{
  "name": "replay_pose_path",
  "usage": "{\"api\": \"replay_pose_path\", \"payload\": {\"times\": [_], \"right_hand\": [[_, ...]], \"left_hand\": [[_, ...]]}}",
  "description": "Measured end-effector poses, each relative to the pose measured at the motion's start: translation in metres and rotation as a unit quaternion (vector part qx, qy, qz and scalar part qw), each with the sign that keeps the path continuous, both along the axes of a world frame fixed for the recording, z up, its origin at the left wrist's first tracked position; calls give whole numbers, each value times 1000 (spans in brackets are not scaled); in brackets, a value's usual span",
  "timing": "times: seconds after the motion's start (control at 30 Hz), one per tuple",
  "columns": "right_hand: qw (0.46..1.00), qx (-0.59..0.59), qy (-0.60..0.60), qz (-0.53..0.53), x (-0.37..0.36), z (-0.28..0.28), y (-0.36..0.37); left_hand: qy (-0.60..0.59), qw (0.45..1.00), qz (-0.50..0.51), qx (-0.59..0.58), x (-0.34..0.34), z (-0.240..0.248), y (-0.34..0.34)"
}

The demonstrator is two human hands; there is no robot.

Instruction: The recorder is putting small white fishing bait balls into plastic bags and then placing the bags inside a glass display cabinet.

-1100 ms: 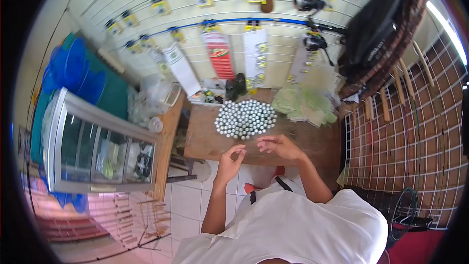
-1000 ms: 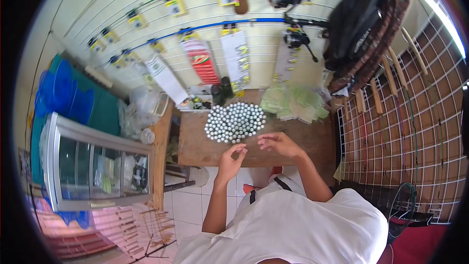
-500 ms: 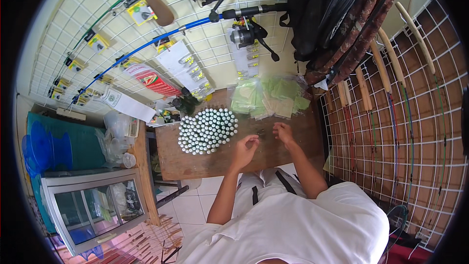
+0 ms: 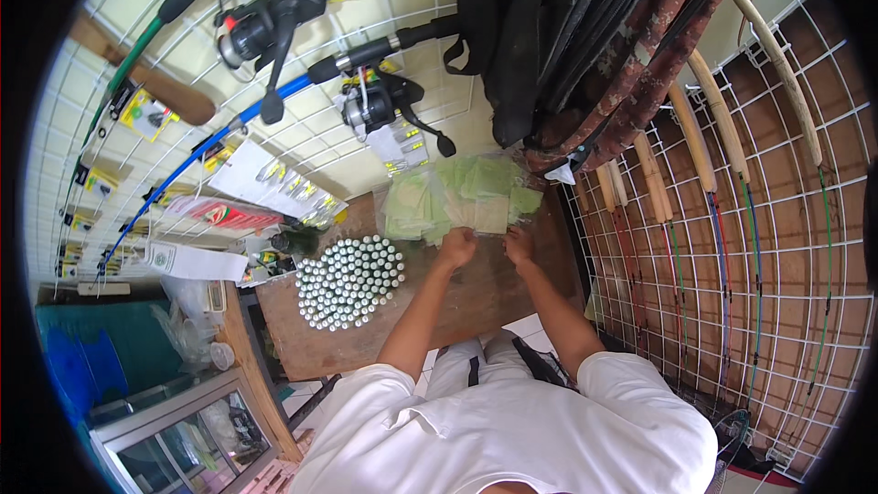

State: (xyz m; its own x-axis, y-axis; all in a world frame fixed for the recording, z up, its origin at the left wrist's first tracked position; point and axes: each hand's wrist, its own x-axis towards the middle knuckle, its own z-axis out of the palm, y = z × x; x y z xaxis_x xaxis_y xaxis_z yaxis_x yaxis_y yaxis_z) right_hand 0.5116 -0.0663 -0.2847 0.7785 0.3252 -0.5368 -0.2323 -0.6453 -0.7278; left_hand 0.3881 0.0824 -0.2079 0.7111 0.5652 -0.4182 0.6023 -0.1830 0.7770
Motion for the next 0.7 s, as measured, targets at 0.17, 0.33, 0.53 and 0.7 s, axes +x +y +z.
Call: {"api": "replay_pose_path", "payload": {"times": [0.17,0.33,0.53,0.7], "right_hand": [[995,-17,87,-45,-3,27,14],[993,-108,10,-51,-8,35,32],[994,-92,39,-47,-2,39,40],[984,70,145,-79,-3,58,29]], "left_hand": [[51,999,14,11,13,-17,-12],[61,998,30,4,16,-11,-17],[70,996,37,-49,10,-15,-8],[-5,904,172,-392,0,-1,-7]]}}
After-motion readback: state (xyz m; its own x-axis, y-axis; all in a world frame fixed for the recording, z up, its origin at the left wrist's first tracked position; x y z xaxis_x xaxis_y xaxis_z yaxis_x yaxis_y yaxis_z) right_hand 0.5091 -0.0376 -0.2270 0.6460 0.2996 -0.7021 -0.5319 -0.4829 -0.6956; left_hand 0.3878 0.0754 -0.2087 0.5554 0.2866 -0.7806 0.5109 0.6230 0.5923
